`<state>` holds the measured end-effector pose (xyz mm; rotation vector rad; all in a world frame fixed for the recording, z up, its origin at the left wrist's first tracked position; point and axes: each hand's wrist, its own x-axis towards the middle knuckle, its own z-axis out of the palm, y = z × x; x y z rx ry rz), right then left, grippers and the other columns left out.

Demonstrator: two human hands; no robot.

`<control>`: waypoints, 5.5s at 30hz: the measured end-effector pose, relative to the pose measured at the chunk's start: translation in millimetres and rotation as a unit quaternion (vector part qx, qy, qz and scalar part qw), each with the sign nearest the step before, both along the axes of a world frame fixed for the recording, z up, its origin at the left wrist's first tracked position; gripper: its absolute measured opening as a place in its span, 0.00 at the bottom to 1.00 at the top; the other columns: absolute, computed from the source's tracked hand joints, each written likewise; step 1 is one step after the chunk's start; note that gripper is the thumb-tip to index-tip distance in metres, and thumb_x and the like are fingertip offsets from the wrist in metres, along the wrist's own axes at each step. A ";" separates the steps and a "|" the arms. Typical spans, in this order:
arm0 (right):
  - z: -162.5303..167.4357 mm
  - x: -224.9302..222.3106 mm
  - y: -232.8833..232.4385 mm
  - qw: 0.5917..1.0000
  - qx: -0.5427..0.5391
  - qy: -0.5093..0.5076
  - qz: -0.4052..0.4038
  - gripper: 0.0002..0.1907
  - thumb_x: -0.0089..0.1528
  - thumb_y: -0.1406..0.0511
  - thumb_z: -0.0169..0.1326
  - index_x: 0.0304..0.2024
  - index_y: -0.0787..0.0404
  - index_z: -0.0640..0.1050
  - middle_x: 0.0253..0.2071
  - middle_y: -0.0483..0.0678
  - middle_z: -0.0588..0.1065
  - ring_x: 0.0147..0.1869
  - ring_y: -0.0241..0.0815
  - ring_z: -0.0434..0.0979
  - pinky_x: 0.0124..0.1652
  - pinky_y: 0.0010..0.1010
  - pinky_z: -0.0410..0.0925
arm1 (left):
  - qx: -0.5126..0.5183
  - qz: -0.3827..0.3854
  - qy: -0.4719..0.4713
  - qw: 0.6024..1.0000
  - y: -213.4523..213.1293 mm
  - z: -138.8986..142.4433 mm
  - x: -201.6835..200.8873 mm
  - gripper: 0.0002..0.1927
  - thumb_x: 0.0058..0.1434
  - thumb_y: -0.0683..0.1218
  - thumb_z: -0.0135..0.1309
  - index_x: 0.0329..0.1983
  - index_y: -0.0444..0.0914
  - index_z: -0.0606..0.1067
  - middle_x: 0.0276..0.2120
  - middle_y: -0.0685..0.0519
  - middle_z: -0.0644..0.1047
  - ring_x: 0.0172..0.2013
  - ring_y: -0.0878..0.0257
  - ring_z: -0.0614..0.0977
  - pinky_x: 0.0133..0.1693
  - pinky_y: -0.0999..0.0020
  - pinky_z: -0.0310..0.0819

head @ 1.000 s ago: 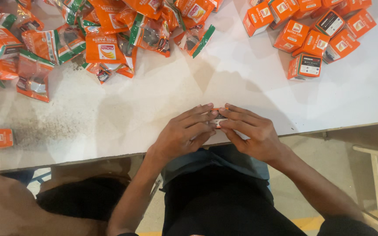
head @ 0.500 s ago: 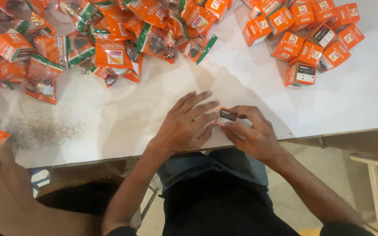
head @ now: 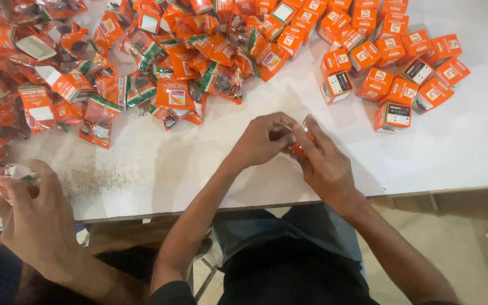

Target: The person picks up small orange product packets and small cardboard boxes from a pile on the table, opens a box, places a packet inside, closes it, and sets the packed box aside, repeating this cycle continuously. A second person at the left of the table performs similar packing work.

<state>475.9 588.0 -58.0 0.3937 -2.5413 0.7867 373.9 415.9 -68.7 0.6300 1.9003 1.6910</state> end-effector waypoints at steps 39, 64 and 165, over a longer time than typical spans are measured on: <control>-9.1 11.3 12.4 0.887 -0.443 -0.120 -0.052 0.09 0.68 0.72 0.54 0.47 0.68 0.82 0.39 0.48 0.79 0.38 0.33 0.76 0.38 0.20 0.67 | -0.138 0.032 0.291 0.946 -14.3 56.8 -54.2 0.37 0.45 0.51 0.75 0.59 0.38 0.75 0.49 0.51 0.82 0.47 0.59 0.84 0.48 0.64 0.78; 28.7 55.5 10.9 0.984 -0.044 0.167 -0.039 0.17 0.56 0.76 0.67 0.46 0.64 0.78 0.45 0.55 0.79 0.47 0.53 0.82 0.45 0.36 0.75 | -0.041 0.143 0.227 0.963 -21.7 -4.6 83.1 0.31 0.47 0.49 0.75 0.55 0.41 0.79 0.48 0.51 0.84 0.48 0.54 0.82 0.53 0.61 0.76; 29.2 1.7 16.4 0.985 -0.052 -0.087 0.141 0.23 0.56 0.68 0.67 0.55 0.60 0.80 0.54 0.52 0.79 0.55 0.50 0.81 0.51 0.35 0.75 | -0.113 0.114 0.412 0.897 -24.4 13.6 89.5 0.24 0.54 0.37 0.66 0.55 0.38 0.78 0.60 0.45 0.76 0.64 0.47 0.72 0.62 0.56 0.73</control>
